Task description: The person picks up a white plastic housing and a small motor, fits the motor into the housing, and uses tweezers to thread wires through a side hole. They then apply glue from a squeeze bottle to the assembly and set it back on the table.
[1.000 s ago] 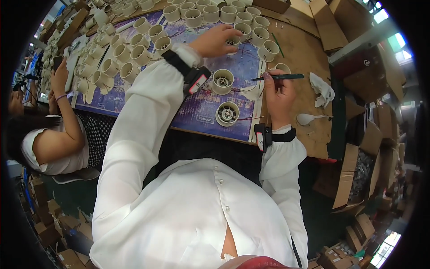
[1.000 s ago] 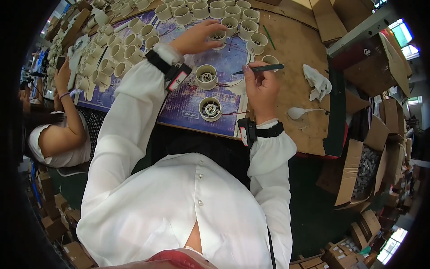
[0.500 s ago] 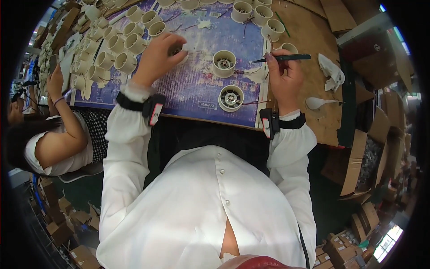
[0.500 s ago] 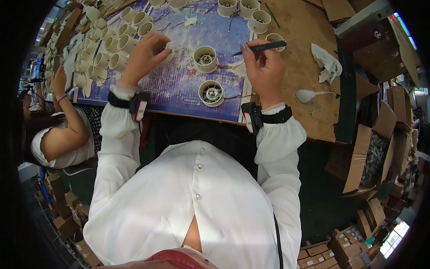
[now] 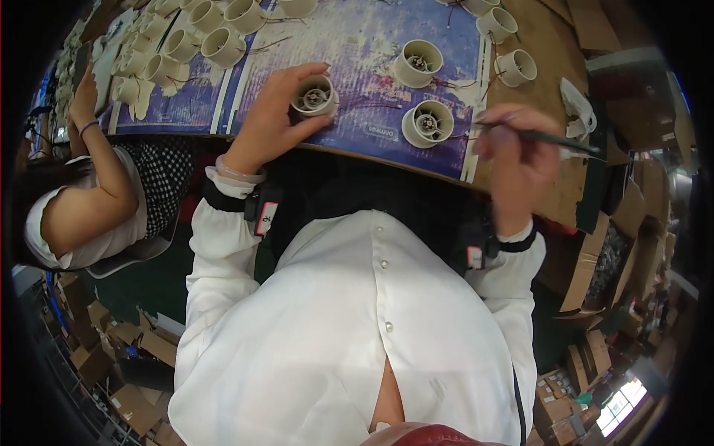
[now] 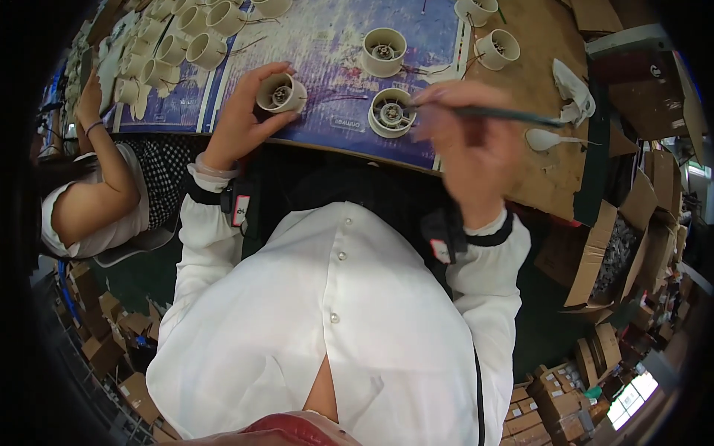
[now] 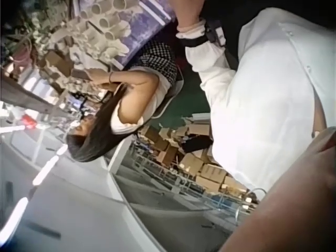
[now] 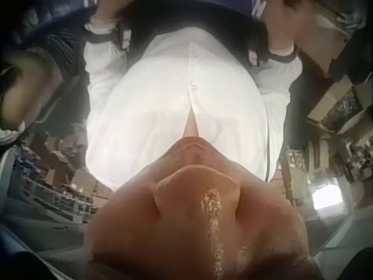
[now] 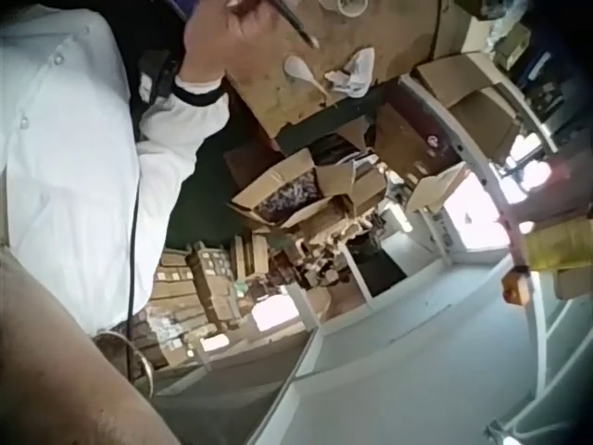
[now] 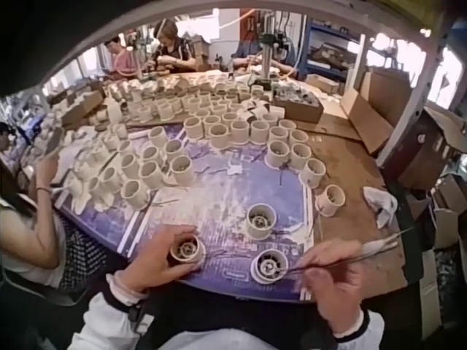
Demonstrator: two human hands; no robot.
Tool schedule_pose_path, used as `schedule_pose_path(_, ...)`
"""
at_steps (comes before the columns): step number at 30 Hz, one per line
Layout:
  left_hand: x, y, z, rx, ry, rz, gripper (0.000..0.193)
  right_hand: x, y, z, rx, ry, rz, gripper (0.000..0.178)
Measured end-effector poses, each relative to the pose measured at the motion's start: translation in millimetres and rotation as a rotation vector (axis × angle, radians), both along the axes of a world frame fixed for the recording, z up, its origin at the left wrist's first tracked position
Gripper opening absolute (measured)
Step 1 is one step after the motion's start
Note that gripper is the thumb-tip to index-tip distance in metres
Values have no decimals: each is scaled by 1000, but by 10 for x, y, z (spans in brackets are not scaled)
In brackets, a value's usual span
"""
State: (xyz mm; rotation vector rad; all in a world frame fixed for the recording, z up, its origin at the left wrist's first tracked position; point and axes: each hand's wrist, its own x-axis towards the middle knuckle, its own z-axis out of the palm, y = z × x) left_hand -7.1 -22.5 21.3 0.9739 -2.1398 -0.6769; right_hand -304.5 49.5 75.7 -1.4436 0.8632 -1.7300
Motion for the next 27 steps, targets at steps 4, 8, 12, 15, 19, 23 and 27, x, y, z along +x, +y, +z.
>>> schedule_pose_path(4, -110, 34, 7, -29, 39, -38, 56, 277, 116, -295, -21, 227, 135, 21)
schedule_pose_path(8, -150, 57, -7, -146, -27, -48, 60, 372, 106, -357, -55, 401, 127, 23)
schedule_pose_path(12, -187, 68, 15, -219, -77, -41, 63, 430, 82, -387, -44, 487, 85, 22)
schedule_pose_path(15, -185, 57, -11, -232, -76, -29, 63, 475, 69, -438, -36, 509, 51, 22)
schedule_pose_path(19, -169, 34, -75, -197, -21, -13, 61, 530, 59, -425, -12, 474, 23, 19)
schedule_pose_path(23, -109, 36, -76, 5, 129, -3, 59, 547, 64, -373, 85, 408, 39, 11)
schedule_pose_path(27, -44, 41, -69, 372, 378, -24, 58, 615, 81, -348, 159, 416, 72, 8)
